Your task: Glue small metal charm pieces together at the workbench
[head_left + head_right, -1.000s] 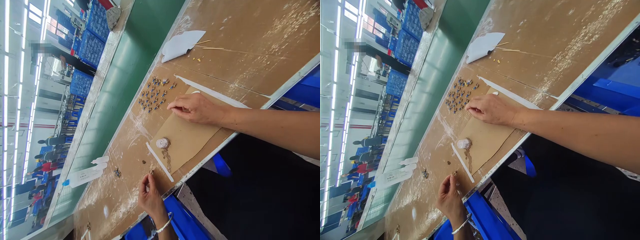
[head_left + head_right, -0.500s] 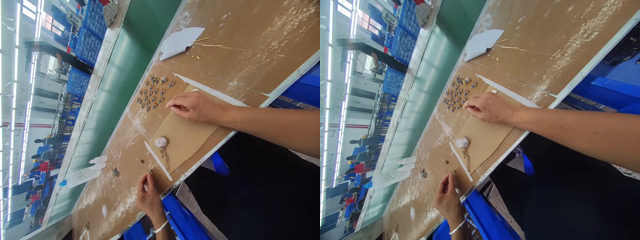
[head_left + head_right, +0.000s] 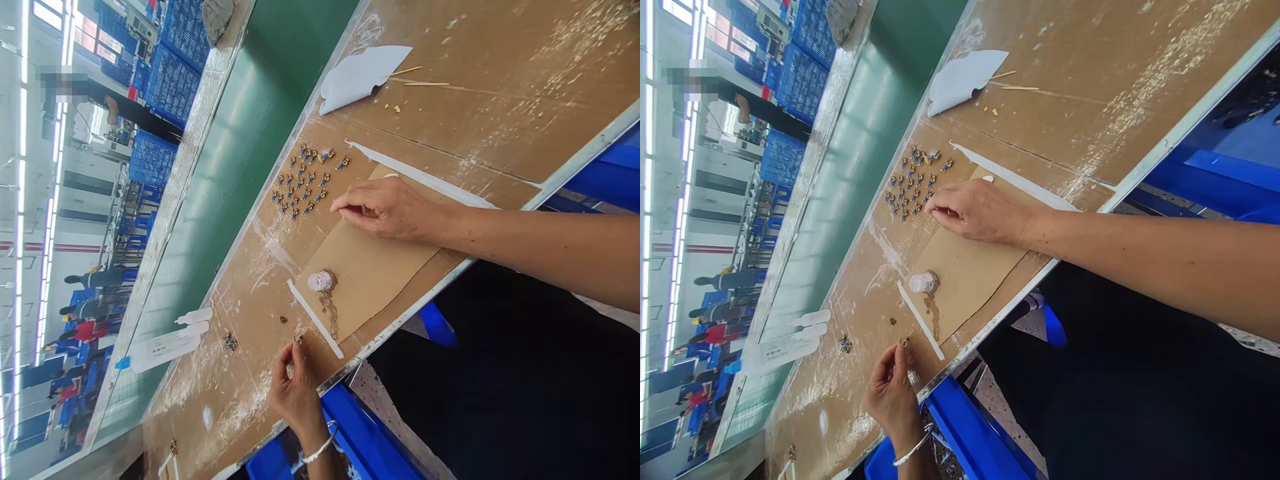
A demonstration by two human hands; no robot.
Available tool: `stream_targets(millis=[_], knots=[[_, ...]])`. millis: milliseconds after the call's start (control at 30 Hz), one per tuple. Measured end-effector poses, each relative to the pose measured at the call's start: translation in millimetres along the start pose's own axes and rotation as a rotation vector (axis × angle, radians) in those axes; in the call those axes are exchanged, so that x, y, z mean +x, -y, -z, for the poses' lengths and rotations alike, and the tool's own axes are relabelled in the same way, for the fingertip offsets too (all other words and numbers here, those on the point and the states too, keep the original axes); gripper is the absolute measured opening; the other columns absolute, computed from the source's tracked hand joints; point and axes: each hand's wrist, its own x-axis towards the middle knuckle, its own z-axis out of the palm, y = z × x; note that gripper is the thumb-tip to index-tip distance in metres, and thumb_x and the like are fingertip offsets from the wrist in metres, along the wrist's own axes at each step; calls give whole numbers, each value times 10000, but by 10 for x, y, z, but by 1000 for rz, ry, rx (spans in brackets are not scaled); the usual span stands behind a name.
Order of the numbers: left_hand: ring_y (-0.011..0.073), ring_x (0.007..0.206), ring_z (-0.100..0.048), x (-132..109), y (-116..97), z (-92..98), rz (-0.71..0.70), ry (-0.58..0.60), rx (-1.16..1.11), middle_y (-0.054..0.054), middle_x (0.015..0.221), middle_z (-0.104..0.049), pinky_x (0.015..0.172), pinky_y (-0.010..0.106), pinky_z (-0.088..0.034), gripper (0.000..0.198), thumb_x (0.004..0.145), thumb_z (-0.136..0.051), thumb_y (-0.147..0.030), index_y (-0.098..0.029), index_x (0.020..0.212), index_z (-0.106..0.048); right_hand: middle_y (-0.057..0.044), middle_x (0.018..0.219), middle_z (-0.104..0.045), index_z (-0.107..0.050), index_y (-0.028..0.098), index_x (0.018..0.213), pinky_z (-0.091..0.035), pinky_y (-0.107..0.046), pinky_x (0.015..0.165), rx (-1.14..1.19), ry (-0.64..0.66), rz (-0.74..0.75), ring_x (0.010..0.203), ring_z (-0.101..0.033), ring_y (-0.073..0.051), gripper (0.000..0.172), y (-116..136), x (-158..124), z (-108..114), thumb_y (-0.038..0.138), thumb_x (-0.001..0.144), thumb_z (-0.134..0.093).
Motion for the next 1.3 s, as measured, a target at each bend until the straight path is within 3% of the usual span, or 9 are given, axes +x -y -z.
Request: stream_targets(millis=[400, 600, 767, 933, 1100, 1300], knots=[[191, 779, -626, 23, -45, 10, -29, 50, 23, 23, 789, -691, 751, 301, -465, 309, 690, -625, -471, -191, 800, -692, -15, 775, -617, -620, 180, 901, -368, -243, 584, 19, -59, 55, 620, -503, -95, 205, -46, 7, -43, 199, 866, -419], [173, 682, -610, 9, -150, 14, -204, 33, 130, 27, 741, -678, 693, 288, -467, 286, 725, -569, -459, -203, 772, -686, -9, 796, -621, -611, 185, 894, -362, -233, 593, 8, -66, 67, 619, -485, -85, 201, -61, 1, -50, 205, 879, -411], [174, 669, -597, 7, -157, -1, -258, 1, 191, 31, 736, -664, 700, 300, -455, 299, 742, -531, -471, -210, 778, -672, -21, 820, -630, -612, 184, 922, -380, -249, 621, -5, -40, 58, 645, -501, -101, 224, -59, -3, -37, 224, 890, -394], [182, 657, -592, 64, -153, 13, -257, 17, 239, 34, 713, -660, 678, 306, -436, 294, 738, -512, -465, -213, 758, -662, -1, 878, -632, -610, 232, 954, -410, -264, 702, -2, 8, 6, 703, -524, -112, 261, -42, -6, -20, 243, 902, -354], [197, 668, -596, 111, -146, 18, -222, 28, 276, 40, 711, -663, 670, 318, -418, 297, 720, -509, -465, -212, 761, -660, -17, 861, -634, -613, 210, 945, -414, -284, 684, 27, 12, 10, 708, -540, -126, 267, -25, 5, -9, 238, 898, -352], [211, 704, -579, 206, -56, 22, -374, 24, 367, 58, 715, -652, 710, 337, -413, 314, 764, -469, -462, -213, 779, -660, -33, 891, -645, -626, 222, 940, -422, -313, 680, 32, 10, 3, 728, -551, -148, 265, -25, -3, 1, 240, 889, -367]])
